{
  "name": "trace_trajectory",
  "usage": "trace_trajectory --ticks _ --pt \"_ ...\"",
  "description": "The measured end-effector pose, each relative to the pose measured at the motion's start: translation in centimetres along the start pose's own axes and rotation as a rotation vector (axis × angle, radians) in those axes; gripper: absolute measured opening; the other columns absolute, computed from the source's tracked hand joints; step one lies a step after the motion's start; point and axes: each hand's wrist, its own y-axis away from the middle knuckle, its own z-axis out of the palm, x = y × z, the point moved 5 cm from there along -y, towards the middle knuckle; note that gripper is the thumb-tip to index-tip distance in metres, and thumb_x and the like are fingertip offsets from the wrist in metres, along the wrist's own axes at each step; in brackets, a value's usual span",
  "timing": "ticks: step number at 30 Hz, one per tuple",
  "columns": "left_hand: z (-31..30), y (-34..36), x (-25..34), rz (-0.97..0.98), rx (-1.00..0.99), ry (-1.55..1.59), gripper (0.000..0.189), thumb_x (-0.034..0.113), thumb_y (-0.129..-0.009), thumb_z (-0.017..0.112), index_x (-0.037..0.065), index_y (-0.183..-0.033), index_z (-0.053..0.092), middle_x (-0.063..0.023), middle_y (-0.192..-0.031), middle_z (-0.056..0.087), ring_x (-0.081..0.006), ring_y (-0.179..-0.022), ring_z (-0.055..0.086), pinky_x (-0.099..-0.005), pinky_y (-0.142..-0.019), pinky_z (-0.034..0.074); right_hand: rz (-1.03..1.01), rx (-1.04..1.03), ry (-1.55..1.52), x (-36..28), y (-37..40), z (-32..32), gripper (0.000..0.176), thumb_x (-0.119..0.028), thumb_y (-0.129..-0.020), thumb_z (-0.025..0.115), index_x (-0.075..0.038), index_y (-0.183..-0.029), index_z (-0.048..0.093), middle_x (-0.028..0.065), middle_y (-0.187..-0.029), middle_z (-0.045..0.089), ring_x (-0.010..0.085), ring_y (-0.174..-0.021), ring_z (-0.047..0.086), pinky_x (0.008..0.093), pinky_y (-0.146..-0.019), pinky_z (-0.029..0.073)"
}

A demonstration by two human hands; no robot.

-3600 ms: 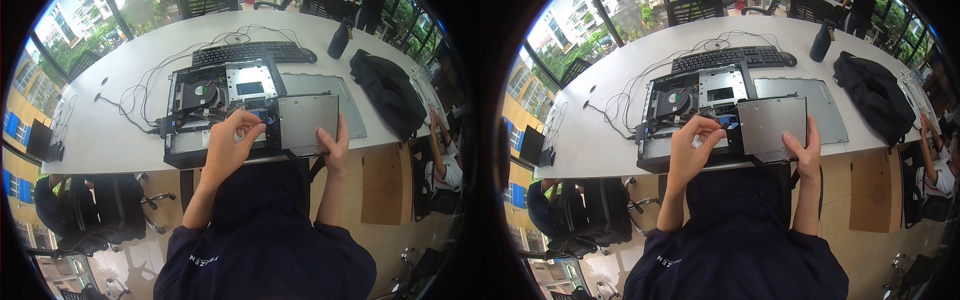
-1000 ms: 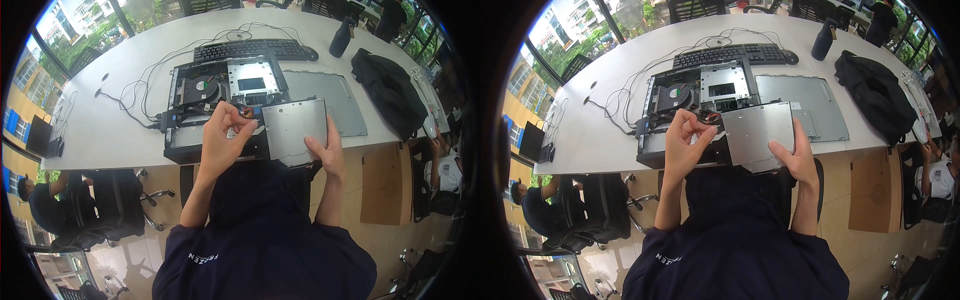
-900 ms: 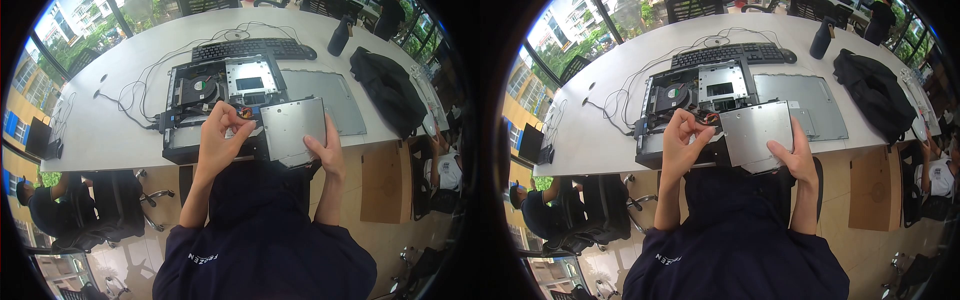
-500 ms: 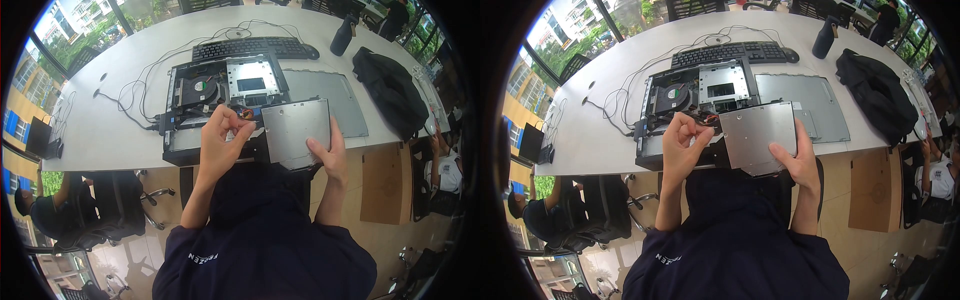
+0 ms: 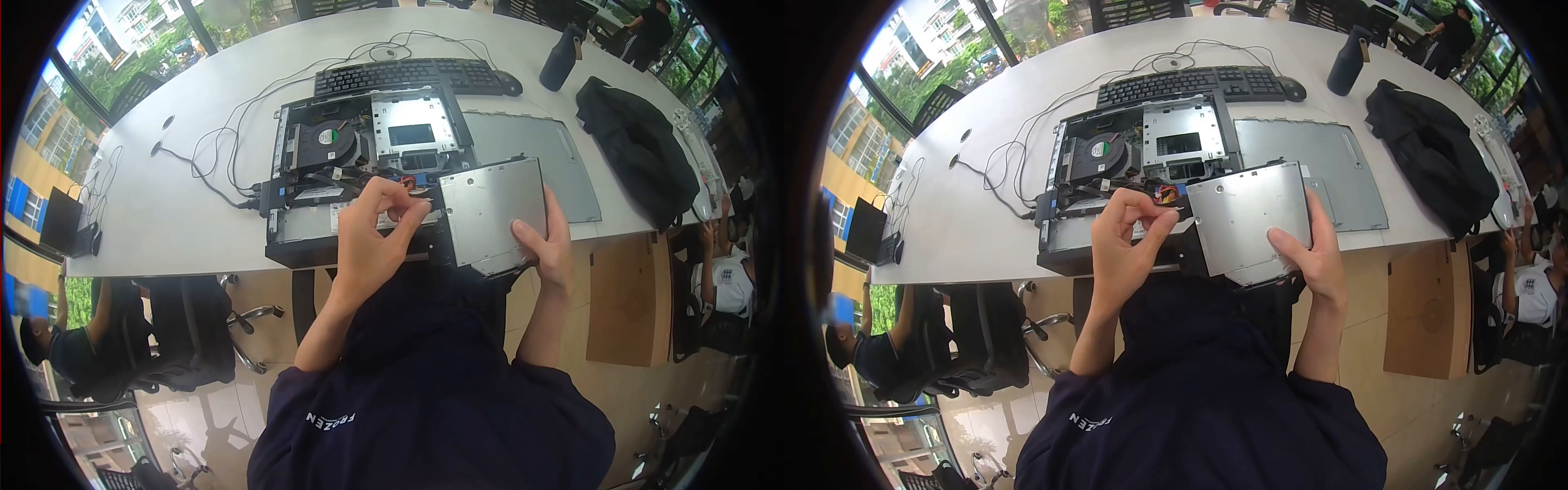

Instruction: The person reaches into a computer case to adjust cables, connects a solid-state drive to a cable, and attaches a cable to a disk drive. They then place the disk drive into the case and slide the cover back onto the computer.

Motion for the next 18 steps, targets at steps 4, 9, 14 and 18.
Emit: trace_trajectory --ticks 4,9,14,18 --pt "-0.2 -0.1 -0.1 -0.011 0.018 0.043 0.017 -0.003 -0.092 0.073 0.001 -0.097 0.057 -0.0051 -0.090 0.072 -0.0044 -0.078 0.058 -0.0202 -0.074 0.046 -0.017 -0.008 0.027 0.3 -0.2 0.2 0.069 -0.018 -0.087 0.074 0.008 -0.143 0.045 0.0164 -0.130 0.060 0.0227 -0.120 0.057 0.0346 -0.105 0.042" --pt "-0.2 0.0 0.1 0.025 0.007 0.048 0.016 -0.004 -0.091 0.074 0.000 -0.100 0.061 -0.0059 -0.092 0.073 -0.0050 -0.079 0.058 -0.0207 -0.074 0.047 0.017 -0.002 -0.057 1.2 -0.3 0.0 0.070 -0.021 -0.087 0.074 0.007 -0.144 0.046 0.0153 -0.129 0.061 0.0221 -0.121 0.056 0.0338 -0.107 0.040" --pt "-0.1 0.0 0.4 0.067 -0.001 0.016 0.019 -0.004 -0.091 0.073 0.000 -0.104 0.060 -0.0067 -0.094 0.074 -0.0057 -0.081 0.058 -0.0217 -0.077 0.047 0.088 -0.022 -0.217 2.8 -0.8 0.1 0.070 -0.023 -0.087 0.075 0.007 -0.143 0.047 0.0142 -0.128 0.061 0.0207 -0.119 0.058 0.0325 -0.105 0.042" --pt "-0.2 0.1 0.0 0.021 0.006 0.064 0.022 -0.004 -0.092 0.071 0.000 -0.108 0.057 -0.0071 -0.095 0.074 -0.0061 -0.083 0.058 -0.0224 -0.080 0.047 0.092 -0.031 -0.261 3.1 -0.9 0.1 0.070 -0.025 -0.088 0.076 0.007 -0.143 0.047 0.0140 -0.127 0.062 0.0194 -0.116 0.060 0.0308 -0.101 0.045"
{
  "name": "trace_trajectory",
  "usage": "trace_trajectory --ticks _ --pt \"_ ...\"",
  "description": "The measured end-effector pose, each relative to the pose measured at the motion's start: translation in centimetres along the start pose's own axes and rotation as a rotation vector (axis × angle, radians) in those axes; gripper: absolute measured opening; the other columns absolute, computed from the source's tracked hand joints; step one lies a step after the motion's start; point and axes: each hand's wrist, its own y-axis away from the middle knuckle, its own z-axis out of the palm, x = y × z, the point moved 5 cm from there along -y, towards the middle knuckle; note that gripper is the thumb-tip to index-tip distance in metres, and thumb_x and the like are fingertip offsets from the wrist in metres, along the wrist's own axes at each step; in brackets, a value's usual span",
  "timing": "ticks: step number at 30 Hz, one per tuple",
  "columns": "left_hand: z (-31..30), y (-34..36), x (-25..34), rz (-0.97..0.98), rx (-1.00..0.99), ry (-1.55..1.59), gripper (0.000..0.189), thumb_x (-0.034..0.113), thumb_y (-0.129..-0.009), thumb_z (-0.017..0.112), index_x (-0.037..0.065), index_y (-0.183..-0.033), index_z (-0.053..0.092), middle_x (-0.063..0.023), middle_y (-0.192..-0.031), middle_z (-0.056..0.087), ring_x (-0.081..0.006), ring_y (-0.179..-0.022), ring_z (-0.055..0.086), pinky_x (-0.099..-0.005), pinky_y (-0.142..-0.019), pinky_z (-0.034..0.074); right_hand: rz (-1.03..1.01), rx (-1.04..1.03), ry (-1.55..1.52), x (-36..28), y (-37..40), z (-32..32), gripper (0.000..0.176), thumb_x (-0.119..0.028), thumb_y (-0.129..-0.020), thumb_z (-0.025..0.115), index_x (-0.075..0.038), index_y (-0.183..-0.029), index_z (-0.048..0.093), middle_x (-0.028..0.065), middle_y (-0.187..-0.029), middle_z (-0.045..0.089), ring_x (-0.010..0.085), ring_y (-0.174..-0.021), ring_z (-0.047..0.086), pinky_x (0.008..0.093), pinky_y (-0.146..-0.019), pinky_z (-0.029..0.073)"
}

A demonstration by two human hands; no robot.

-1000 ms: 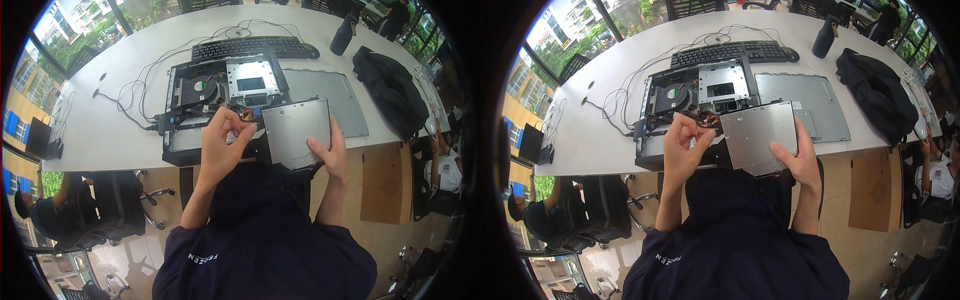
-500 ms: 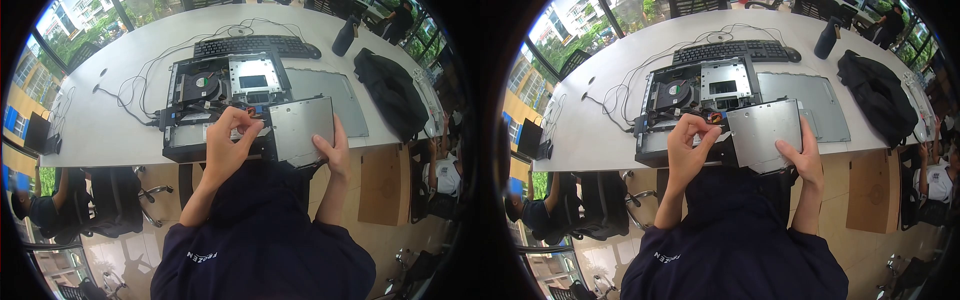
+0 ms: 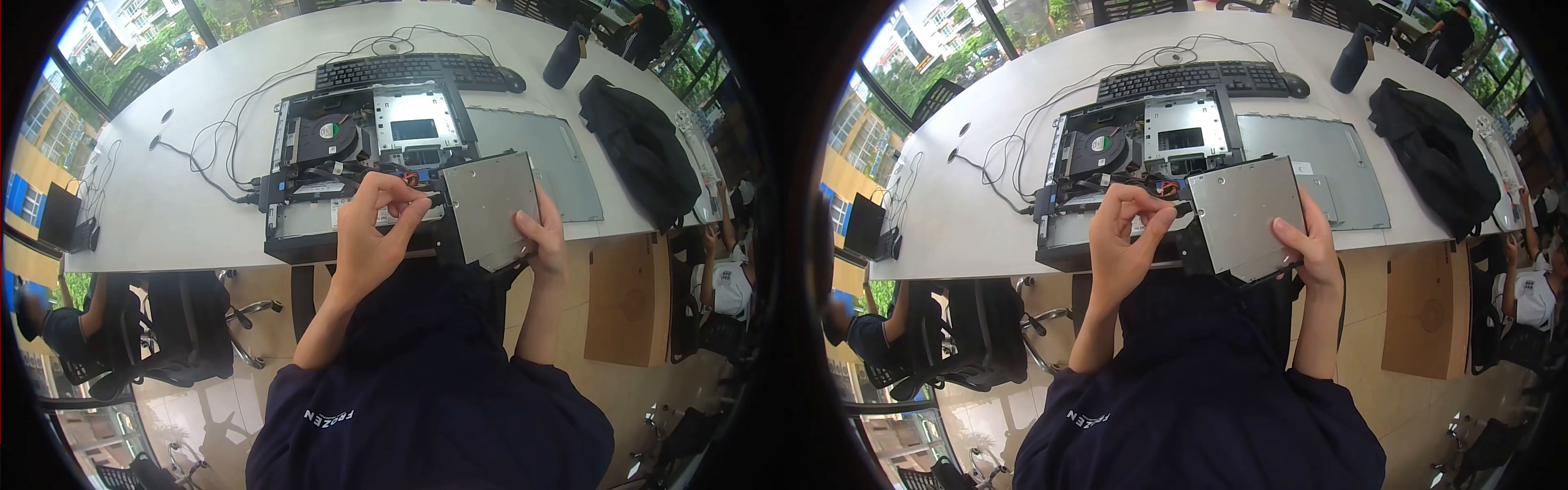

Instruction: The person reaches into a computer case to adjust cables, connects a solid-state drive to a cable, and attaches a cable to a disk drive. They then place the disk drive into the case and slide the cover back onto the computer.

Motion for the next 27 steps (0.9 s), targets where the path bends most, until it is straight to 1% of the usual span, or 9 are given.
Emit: trace_trajectory --ticks 4,10,16,19,21,22,24,25,27 --pt "-0.2 0.0 -0.1 -0.001 -0.029 0.017 0.024 -0.004 -0.092 0.071 0.001 -0.109 0.055 -0.0068 -0.097 0.073 -0.0065 -0.084 0.057 -0.0234 -0.080 0.046 0.018 -0.015 -0.030 0.2 -0.1 -0.3 0.070 -0.025 -0.088 0.075 0.007 -0.144 0.046 0.0144 -0.127 0.062 0.0194 -0.115 0.061 0.0300 -0.098 0.047" --pt "-0.3 -0.2 1.0 0.077 -0.084 -0.060 0.023 -0.004 -0.089 0.072 -0.001 -0.109 0.061 -0.0071 -0.099 0.069 -0.0082 -0.085 0.059 -0.0258 -0.082 0.046 0.034 -0.024 -0.090 0.8 -0.3 -0.5 0.070 -0.024 -0.089 0.074 0.007 -0.145 0.045 0.0151 -0.127 0.062 0.0204 -0.114 0.061 0.0304 -0.098 0.048" --pt "-0.2 -0.2 0.7 0.041 -0.088 -0.059 0.019 -0.004 -0.090 0.072 -0.004 -0.108 0.064 -0.0082 -0.099 0.070 -0.0099 -0.088 0.062 -0.0249 -0.083 0.048 0.031 -0.021 -0.088 0.9 -0.1 -0.6 0.069 -0.023 -0.089 0.074 0.006 -0.145 0.046 0.0145 -0.127 0.062 0.0198 -0.115 0.061 0.0300 -0.098 0.048" --pt "0.0 -0.3 0.4 -0.055 -0.081 0.037 0.018 -0.004 -0.092 0.071 -0.004 -0.109 0.063 -0.0093 -0.101 0.074 -0.0097 -0.093 0.066 -0.0243 -0.086 0.050 0.026 -0.013 -0.064 0.8 0.0 -0.3 0.068 -0.023 -0.089 0.074 0.006 -0.144 0.046 0.0139 -0.126 0.062 0.0192 -0.115 0.060 0.0300 -0.098 0.047" --pt "0.0 -0.4 0.9 -0.034 -0.089 -0.002 0.016 -0.003 -0.095 0.068 -0.003 -0.110 0.062 -0.0094 -0.102 0.077 -0.0088 -0.096 0.067 -0.0242 -0.088 0.051 -0.015 0.030 -0.068 0.6 0.0 -0.1 0.067 -0.023 -0.090 0.073 0.005 -0.144 0.046 0.0128 -0.122 0.063 0.0174 -0.108 0.062 0.0281 -0.088 0.051" --pt "-0.1 -0.4 0.8 -0.031 -0.090 -0.002 0.016 -0.003 -0.095 0.068 -0.003 -0.110 0.062 -0.0094 -0.102 0.077 -0.0088 -0.096 0.067 -0.0242 -0.088 0.051 -0.018 0.030 -0.069 0.6 0.1 -0.1 0.067 -0.023 -0.090 0.073 0.005 -0.144 0.046 0.0128 -0.122 0.063 0.0174 -0.108 0.062 0.0281 -0.088 0.051" --pt "-0.1 -0.4 0.6 -0.005 -0.112 -0.048 0.016 -0.002 -0.096 0.066 -0.003 -0.111 0.060 -0.0084 -0.103 0.078 -0.0078 -0.096 0.066 -0.0240 -0.087 0.051 -0.005 0.012 -0.038 0.6 0.2 -0.2 0.066 -0.024 -0.090 0.073 0.005 -0.144 0.047 0.0118 -0.118 0.064 0.0158 -0.099 0.064 0.0263 -0.074 0.053" --pt "-0.1 -0.4 0.6 -0.003 -0.113 -0.048 0.016 -0.002 -0.096 0.066 -0.003 -0.111 0.060 -0.0084 -0.103 0.078 -0.0078 -0.096 0.066 -0.0240 -0.087 0.051 -0.007 0.011 -0.039 0.6 0.3 -0.2 0.066 -0.024 -0.090 0.073 0.005 -0.144 0.047 0.0118 -0.118 0.064 0.0158 -0.099 0.064 0.0263 -0.074 0.053" --pt "0.0 -0.4 0.7 -0.001 -0.115 -0.035 0.016 -0.002 -0.096 0.066 -0.002 -0.111 0.059 -0.0087 -0.103 0.078 -0.0084 -0.096 0.066 -0.0239 -0.087 0.050 -0.005 0.017 -0.036 0.5 0.3 0.0 0.066 -0.025 -0.091 0.073 0.004 -0.144 0.046 0.0114 -0.116 0.064 0.0146 -0.094 0.064 0.0251 -0.064 0.052"
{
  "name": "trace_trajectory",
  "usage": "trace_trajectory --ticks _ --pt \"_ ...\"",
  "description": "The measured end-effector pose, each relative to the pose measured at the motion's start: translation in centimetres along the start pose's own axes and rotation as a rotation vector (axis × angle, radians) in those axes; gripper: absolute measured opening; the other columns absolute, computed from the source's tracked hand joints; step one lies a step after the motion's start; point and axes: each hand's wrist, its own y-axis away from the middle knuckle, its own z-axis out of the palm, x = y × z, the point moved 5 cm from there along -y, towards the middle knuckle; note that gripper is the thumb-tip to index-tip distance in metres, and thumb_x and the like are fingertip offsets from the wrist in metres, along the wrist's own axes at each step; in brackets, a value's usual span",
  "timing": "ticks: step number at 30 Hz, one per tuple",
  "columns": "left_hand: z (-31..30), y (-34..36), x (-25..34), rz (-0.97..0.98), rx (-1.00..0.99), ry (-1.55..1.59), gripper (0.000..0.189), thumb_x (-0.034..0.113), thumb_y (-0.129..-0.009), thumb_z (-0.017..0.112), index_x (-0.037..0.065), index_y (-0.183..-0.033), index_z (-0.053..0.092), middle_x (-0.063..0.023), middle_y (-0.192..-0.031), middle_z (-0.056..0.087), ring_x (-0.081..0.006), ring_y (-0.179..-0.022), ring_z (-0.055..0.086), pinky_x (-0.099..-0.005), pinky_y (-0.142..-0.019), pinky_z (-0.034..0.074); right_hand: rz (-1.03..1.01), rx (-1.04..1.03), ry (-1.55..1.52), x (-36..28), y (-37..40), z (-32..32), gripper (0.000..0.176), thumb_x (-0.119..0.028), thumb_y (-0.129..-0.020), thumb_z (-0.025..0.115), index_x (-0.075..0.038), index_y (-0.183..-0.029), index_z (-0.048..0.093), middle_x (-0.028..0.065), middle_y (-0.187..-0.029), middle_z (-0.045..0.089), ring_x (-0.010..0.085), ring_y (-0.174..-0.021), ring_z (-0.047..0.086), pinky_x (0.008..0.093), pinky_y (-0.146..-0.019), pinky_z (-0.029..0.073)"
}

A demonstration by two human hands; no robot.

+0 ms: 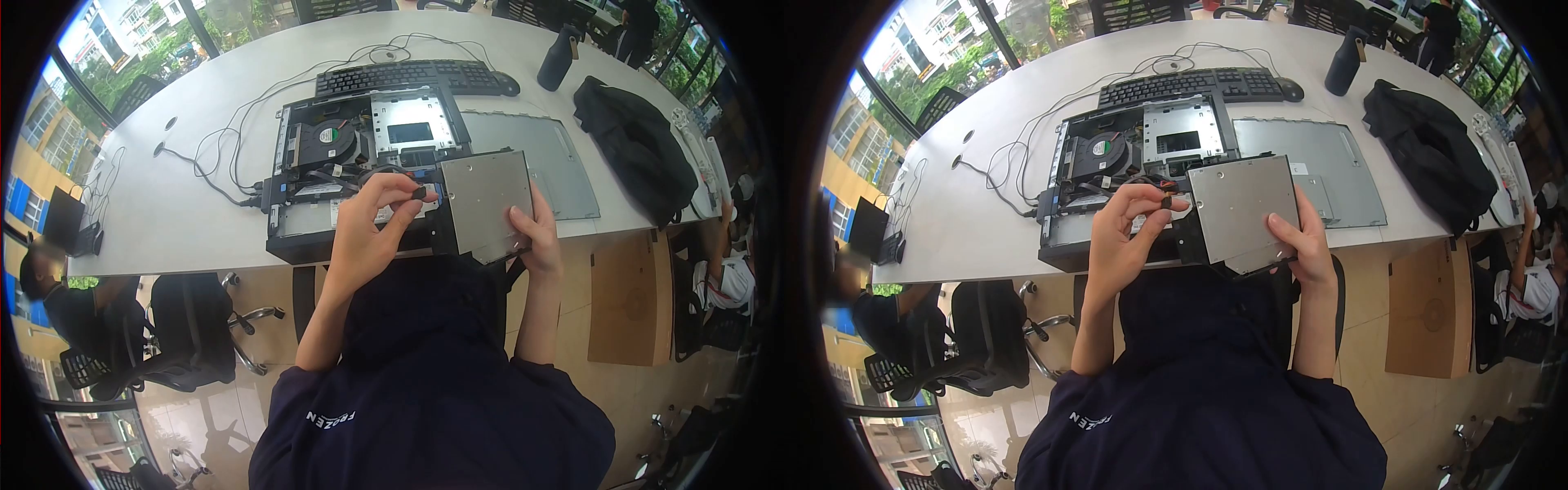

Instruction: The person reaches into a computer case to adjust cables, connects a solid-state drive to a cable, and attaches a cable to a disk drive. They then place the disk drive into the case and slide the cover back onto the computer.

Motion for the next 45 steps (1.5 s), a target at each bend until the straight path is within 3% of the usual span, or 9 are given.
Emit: trace_trajectory --ticks 4,12,21,25,27,30,33,43,45 --pt "-0.1 0.0 0.1 0.020 -0.001 -0.036 0.016 -0.002 -0.096 0.066 -0.002 -0.110 0.059 -0.0090 -0.103 0.077 -0.0087 -0.096 0.066 -0.0239 -0.088 0.050 -0.008 -0.002 -0.003 0.0 0.0 0.1 0.067 -0.025 -0.090 0.073 0.004 -0.144 0.047 0.0118 -0.117 0.064 0.0154 -0.096 0.064 0.0257 -0.068 0.053" --pt "0.2 0.2 0.2 -0.012 0.034 0.030 0.016 -0.004 -0.092 0.069 -0.003 -0.107 0.063 -0.0098 -0.101 0.077 -0.0094 -0.092 0.067 -0.0246 -0.084 0.052 -0.023 -0.015 -0.012 0.2 -0.3 -0.2 0.070 -0.023 -0.088 0.075 0.005 -0.146 0.046 0.0150 -0.129 0.061 0.0207 -0.118 0.059 0.0314 -0.100 0.045" --pt "0.0 0.0 0.8 0.220 0.106 -0.139 0.020 -0.009 -0.082 0.076 -0.002 -0.101 0.078 -0.0116 -0.098 0.078 -0.0164 -0.088 0.072 -0.0270 -0.079 0.053 -0.014 -0.022 0.036 -0.4 -0.1 0.1 0.070 -0.021 -0.088 0.075 0.006 -0.146 0.046 0.0151 -0.132 0.060 0.0217 -0.123 0.056 0.0331 -0.106 0.041" --pt "0.1 0.2 0.8 0.254 0.145 -0.123 0.021 -0.010 -0.082 0.076 -0.002 -0.101 0.078 -0.0118 -0.097 0.078 -0.0171 -0.089 0.072 -0.0270 -0.078 0.054 -0.054 0.003 0.050 -0.7 0.0 0.5 0.068 -0.020 -0.088 0.074 0.005 -0.145 0.046 0.0137 -0.128 0.061 0.0197 -0.116 0.059 0.0314 -0.099 0.046" --pt "0.1 0.3 0.8 0.232 0.174 -0.125 0.020 -0.009 -0.082 0.078 -0.002 -0.101 0.078 -0.0108 -0.094 0.078 -0.0154 -0.085 0.071 -0.0260 -0.077 0.053 -0.036 0.017 0.071 -0.9 0.3 0.6 0.066 -0.020 -0.089 0.074 0.005 -0.144 0.047 0.0120 -0.121 0.063 0.0161 -0.101 0.064 0.0273 -0.078 0.054" --pt "0.1 0.4 0.5 0.116 0.188 -0.153 0.020 -0.008 -0.082 0.079 -0.001 -0.100 0.078 -0.0095 -0.092 0.077 -0.0128 -0.081 0.068 -0.0250 -0.075 0.053 -0.107 0.044 0.090 -0.9 0.2 0.8 0.065 -0.021 -0.089 0.074 0.005 -0.143 0.047 0.0109 -0.115 0.064 0.0125 -0.086 0.065 0.0238 -0.057 0.052" --pt "0.2 0.5 0.5 0.082 0.245 -0.079 0.020 -0.007 -0.081 0.080 -0.002 -0.100 0.078 -0.0082 -0.089 0.076 -0.0107 -0.078 0.066 -0.0245 -0.074 0.052 -0.076 0.024 0.093 -1.4 0.5 1.2 0.065 -0.021 -0.089 0.074 0.005 -0.142 0.047 0.0116 -0.113 0.064 0.0119 -0.080 0.065 0.0236 -0.050 0.051" --pt "0.2 0.4 0.8 0.258 0.180 -0.189 0.018 -0.008 -0.080 0.079 -0.001 -0.097 0.079 -0.0107 -0.091 0.078 -0.0160 -0.080 0.071 -0.0282 -0.075 0.054 -0.058 0.029 0.122 -1.7 0.7 0.7 0.070 -0.021 -0.089 0.075 0.006 -0.145 0.045 0.0119 -0.114 0.064 0.0120 -0.080 0.065 0.0233 -0.050 0.051" --pt "0.3 0.5 1.0 0.309 0.185 -0.253 0.019 -0.008 -0.079 0.079 -0.001 -0.097 0.078 -0.0114 -0.092 0.078 -0.0193 -0.080 0.072 -0.0300 -0.076 0.054 -0.046 0.020 0.177 -1.7 0.7 0.5 0.069 -0.021 -0.089 0.074 0.006 -0.145 0.045 0.0133 -0.120 0.063 0.0150 -0.095 0.065 0.0255 -0.070 0.055"
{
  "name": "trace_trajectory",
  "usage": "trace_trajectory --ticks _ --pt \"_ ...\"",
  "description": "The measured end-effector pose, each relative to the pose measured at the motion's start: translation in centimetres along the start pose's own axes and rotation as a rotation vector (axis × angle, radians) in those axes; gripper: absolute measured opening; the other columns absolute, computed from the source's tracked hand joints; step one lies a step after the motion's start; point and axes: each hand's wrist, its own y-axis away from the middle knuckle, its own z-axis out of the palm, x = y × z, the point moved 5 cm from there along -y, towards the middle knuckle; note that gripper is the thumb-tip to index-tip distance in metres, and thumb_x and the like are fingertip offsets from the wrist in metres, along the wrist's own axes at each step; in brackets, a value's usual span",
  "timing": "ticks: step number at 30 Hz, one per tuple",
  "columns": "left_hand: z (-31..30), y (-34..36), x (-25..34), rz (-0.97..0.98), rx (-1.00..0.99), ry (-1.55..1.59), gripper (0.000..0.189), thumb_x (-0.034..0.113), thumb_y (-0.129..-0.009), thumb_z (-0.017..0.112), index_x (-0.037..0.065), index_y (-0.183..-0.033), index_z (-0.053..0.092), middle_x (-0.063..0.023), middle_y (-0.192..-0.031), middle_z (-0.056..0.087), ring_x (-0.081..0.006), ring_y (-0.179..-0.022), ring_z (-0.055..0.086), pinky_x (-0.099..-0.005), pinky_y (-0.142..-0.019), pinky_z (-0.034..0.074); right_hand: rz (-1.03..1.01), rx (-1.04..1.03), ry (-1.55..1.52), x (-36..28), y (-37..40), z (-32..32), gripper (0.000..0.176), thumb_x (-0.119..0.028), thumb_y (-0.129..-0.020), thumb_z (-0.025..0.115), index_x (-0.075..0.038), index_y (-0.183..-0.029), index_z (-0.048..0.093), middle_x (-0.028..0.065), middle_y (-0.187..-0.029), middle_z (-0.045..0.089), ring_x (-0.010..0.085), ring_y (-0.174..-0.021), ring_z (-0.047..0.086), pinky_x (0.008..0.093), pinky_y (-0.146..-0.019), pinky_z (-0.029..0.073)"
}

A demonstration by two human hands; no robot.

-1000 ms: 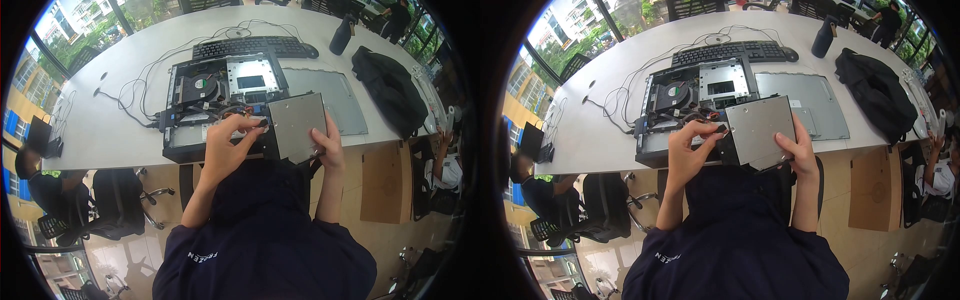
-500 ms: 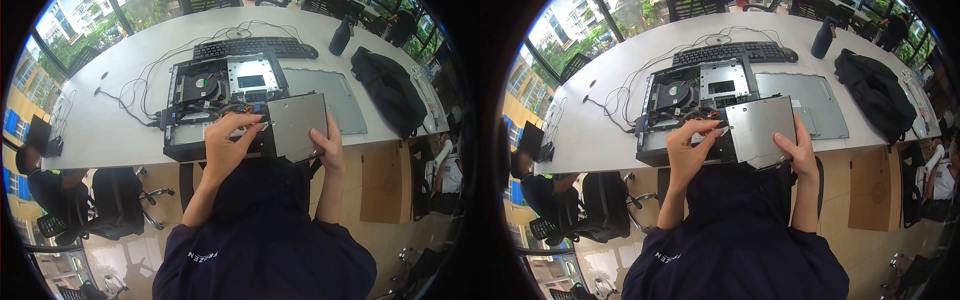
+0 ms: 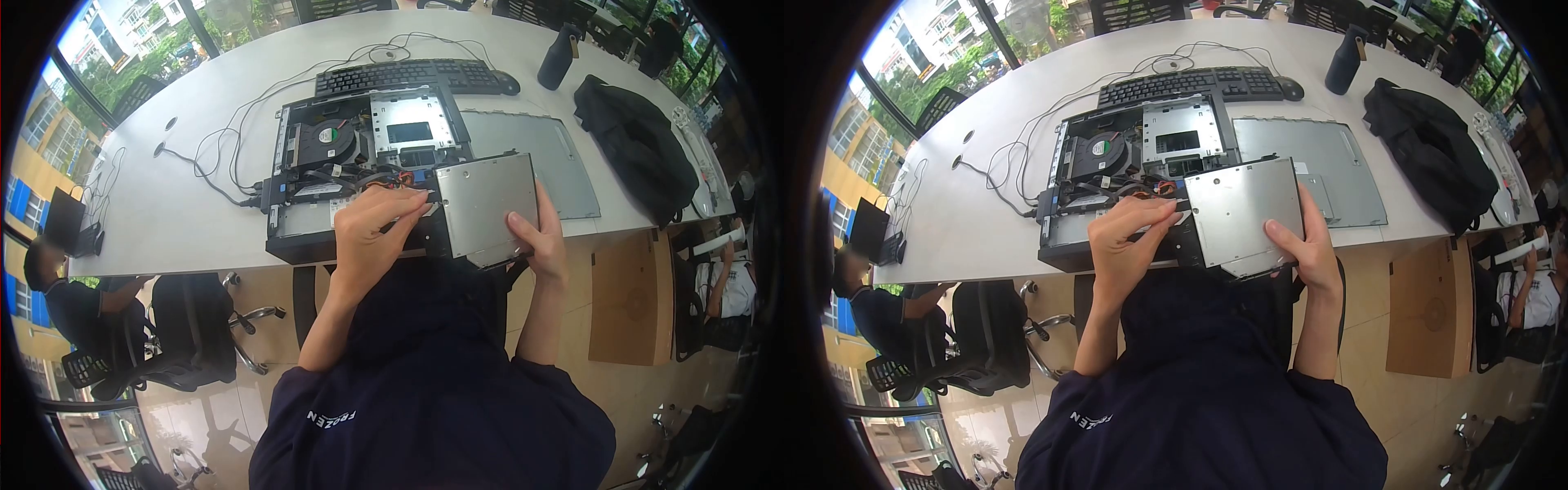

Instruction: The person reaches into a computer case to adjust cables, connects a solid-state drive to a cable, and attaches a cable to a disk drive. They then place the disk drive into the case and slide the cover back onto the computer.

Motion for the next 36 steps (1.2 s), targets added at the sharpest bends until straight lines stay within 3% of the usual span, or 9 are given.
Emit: trace_trajectory --ticks 1,3,6,10,13,15,16,18,36 --pt "0.1 0.0 0.0 -0.001 -0.001 0.001 0.019 -0.008 -0.079 0.079 -0.001 -0.097 0.078 -0.0114 -0.092 0.078 -0.0193 -0.080 0.072 -0.0300 -0.076 0.054 0.001 0.001 0.000 0.1 0.0 -0.2 0.069 -0.021 -0.089 0.074 0.006 -0.145 0.045 0.0133 -0.120 0.063 0.0150 -0.095 0.065 0.0255 -0.070 0.055" --pt "0.3 0.0 0.2 0.060 -0.012 -0.061 0.020 -0.009 -0.079 0.079 -0.001 -0.097 0.078 -0.0116 -0.091 0.078 -0.0214 -0.080 0.071 -0.0300 -0.075 0.054 -0.037 -0.004 0.042 0.1 -0.1 -0.4 0.069 -0.020 -0.089 0.074 0.007 -0.145 0.044 0.0151 -0.126 0.062 0.0186 -0.111 0.061 0.0303 -0.092 0.051" --pt "0.4 0.1 0.6 0.133 0.007 -0.155 0.022 -0.010 -0.077 0.078 -0.001 -0.097 0.077 -0.0111 -0.092 0.076 -0.0227 -0.081 0.070 -0.0307 -0.074 0.054 -0.035 -0.004 0.062 -0.7 0.2 0.0 0.068 -0.019 -0.089 0.074 0.008 -0.144 0.044 0.0162 -0.129 0.061 0.0206 -0.120 0.057 0.0332 -0.103 0.044" --pt "0.7 0.3 0.8 0.244 -0.009 -0.224 0.025 -0.011 -0.075 0.078 -0.001 -0.098 0.076 -0.0102 -0.093 0.075 -0.0233 -0.081 0.068 -0.0316 -0.071 0.054 -0.019 -0.002 0.061 -1.4 0.4 0.0 0.066 -0.018 -0.090 0.073 0.008 -0.143 0.045 0.0172 -0.130 0.060 0.0214 -0.120 0.058 0.0336 -0.103 0.044" --pt "0.9 0.4 0.9 0.299 -0.013 -0.267 0.027 -0.011 -0.074 0.078 -0.002 -0.099 0.075 -0.0093 -0.093 0.074 -0.0236 -0.080 0.067 -0.0327 -0.069 0.053 0.062 0.013 0.040 -1.5 0.7 -0.2 0.064 -0.018 -0.090 0.072 0.009 -0.142 0.046 0.0163 -0.121 0.064 0.0181 -0.107 0.063 0.0299 -0.091 0.051" --pt "1.0 0.5 0.9 0.341 -0.031 -0.324 0.028 -0.011 -0.073 0.077 -0.002 -0.099 0.075 -0.0090 -0.092 0.073 -0.0240 -0.078 0.066 -0.0335 -0.069 0.052 0.119 0.005 0.045 -1.8 0.9 0.1 0.063 -0.018 -0.090 0.071 0.009 -0.141 0.046 0.0139 -0.107 0.067 0.0137 -0.082 0.068 0.0250 -0.063 0.054" --pt "1.0 0.5 0.9 0.339 -0.031 -0.325 0.028 -0.011 -0.073 0.077 -0.002 -0.099 0.075 -0.0090 -0.092 0.073 -0.0240 -0.078 0.066 -0.0335 -0.069 0.052 0.120 0.004 0.045 -1.7 0.9 0.4 0.063 -0.018 -0.090 0.071 0.009 -0.141 0.046 0.0139 -0.107 0.067 0.0137 -0.082 0.068 0.0250 -0.063 0.054" --pt "0.9 0.5 0.9 0.333 -0.017 -0.306 0.031 -0.012 -0.073 0.075 -0.002 -0.102 0.075 -0.0092 -0.091 0.072 -0.0245 -0.079 0.065 -0.0341 -0.069 0.052 0.071 0.042 -0.009 -1.9 0.8 1.0 0.060 -0.018 -0.090 0.070 0.008 -0.138 0.048 0.0110 -0.096 0.067 0.0106 -0.061 0.064 0.0230 -0.040 0.046" --pt "0.4 0.7 1.0 0.330 0.042 -0.300 0.036 -0.016 -0.071 0.072 -0.001 -0.103 0.076 -0.0112 -0.092 0.072 -0.0252 -0.080 0.067 -0.0328 -0.069 0.053 0.160 0.016 -0.089 -0.7 0.5 1.9 0.053 -0.023 -0.091 0.070 0.006 -0.132 0.053 0.0102 -0.093 0.066 0.0123 -0.057 0.064 0.0243 -0.037 0.046"
